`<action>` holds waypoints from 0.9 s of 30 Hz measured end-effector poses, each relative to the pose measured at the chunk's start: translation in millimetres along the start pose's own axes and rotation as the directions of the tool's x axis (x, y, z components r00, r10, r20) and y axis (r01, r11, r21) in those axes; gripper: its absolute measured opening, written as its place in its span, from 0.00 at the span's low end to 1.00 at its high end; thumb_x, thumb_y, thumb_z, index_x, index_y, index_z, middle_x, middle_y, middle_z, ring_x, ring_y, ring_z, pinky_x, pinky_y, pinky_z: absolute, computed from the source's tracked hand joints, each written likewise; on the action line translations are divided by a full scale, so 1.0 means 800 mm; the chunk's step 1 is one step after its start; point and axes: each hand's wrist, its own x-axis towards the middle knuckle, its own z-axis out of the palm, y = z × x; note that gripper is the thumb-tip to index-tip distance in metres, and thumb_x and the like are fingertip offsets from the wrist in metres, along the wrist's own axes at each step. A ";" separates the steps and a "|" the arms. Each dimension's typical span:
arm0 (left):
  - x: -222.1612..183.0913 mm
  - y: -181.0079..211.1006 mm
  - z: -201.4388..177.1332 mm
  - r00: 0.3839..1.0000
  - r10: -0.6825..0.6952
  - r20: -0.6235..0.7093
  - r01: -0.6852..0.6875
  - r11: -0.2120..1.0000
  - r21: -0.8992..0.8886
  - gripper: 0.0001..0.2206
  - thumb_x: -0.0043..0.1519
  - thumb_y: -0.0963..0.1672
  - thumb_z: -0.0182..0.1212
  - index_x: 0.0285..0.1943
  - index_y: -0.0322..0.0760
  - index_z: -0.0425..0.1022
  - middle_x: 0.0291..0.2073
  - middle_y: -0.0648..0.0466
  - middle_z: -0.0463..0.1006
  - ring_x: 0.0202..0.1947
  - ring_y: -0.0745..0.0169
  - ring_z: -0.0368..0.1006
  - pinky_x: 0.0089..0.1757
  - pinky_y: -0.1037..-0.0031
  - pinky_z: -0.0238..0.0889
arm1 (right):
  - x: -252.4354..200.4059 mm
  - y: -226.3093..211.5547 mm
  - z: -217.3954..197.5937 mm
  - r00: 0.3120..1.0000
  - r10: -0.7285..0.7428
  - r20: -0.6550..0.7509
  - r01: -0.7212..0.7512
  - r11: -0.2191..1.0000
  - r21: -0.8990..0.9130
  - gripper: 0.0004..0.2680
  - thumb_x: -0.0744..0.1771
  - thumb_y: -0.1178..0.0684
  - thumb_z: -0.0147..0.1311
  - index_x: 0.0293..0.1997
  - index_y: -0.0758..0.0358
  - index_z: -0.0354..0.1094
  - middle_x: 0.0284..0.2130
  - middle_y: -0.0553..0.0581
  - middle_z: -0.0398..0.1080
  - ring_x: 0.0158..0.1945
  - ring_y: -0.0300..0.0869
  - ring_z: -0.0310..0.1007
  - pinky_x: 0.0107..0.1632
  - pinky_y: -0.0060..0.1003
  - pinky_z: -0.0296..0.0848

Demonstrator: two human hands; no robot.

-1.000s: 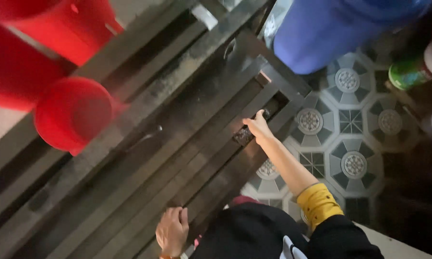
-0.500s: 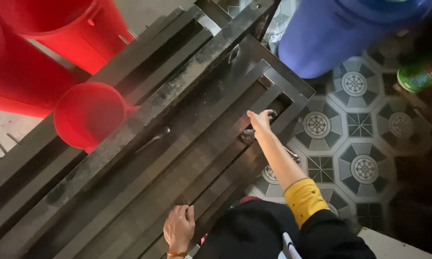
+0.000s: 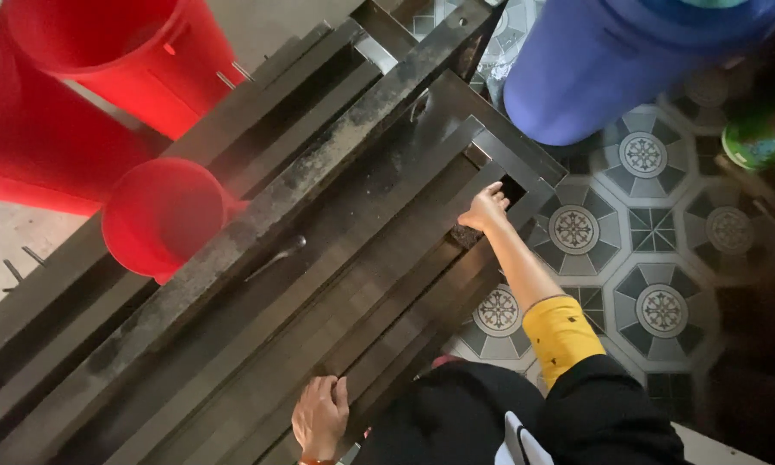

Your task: Cleaning metal mold parts using a scouring pad and water

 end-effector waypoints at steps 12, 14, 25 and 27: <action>-0.006 0.009 -0.008 0.999 -0.030 -0.040 0.028 0.999 -0.038 0.15 0.65 0.55 0.51 0.39 0.51 0.80 0.35 0.60 0.80 0.37 0.54 0.76 0.36 0.60 0.69 | -0.005 0.004 -0.004 0.970 0.009 -0.243 -0.036 0.993 -0.108 0.41 0.68 0.52 0.61 0.77 0.73 0.18 0.58 0.72 0.68 0.65 0.62 0.61 0.60 0.51 0.70; -0.007 0.005 0.000 0.994 -0.010 -0.113 0.004 0.999 -0.054 0.15 0.64 0.55 0.52 0.38 0.51 0.79 0.32 0.61 0.79 0.35 0.55 0.75 0.35 0.60 0.68 | -0.030 0.003 -0.006 0.934 0.036 -0.356 0.001 0.994 0.105 0.37 0.66 0.61 0.62 0.79 0.62 0.31 0.71 0.62 0.49 0.74 0.57 0.44 0.68 0.51 0.62; -0.008 0.009 -0.012 0.995 0.033 -0.090 -0.038 0.998 -0.056 0.16 0.66 0.55 0.51 0.39 0.47 0.81 0.37 0.57 0.82 0.38 0.53 0.77 0.36 0.61 0.71 | -0.007 0.086 -0.020 0.748 0.050 -0.661 0.490 0.630 0.602 0.19 0.63 0.65 0.56 0.59 0.55 0.59 0.48 0.56 0.67 0.47 0.43 0.72 0.51 0.36 0.73; -0.007 0.012 -0.017 0.998 0.028 -0.055 -0.031 0.998 -0.052 0.17 0.66 0.54 0.50 0.40 0.47 0.81 0.39 0.57 0.82 0.39 0.52 0.78 0.37 0.60 0.72 | 0.003 0.072 -0.004 0.709 0.085 -0.700 0.505 0.632 0.588 0.17 0.61 0.66 0.58 0.53 0.56 0.63 0.48 0.56 0.69 0.47 0.43 0.74 0.51 0.34 0.75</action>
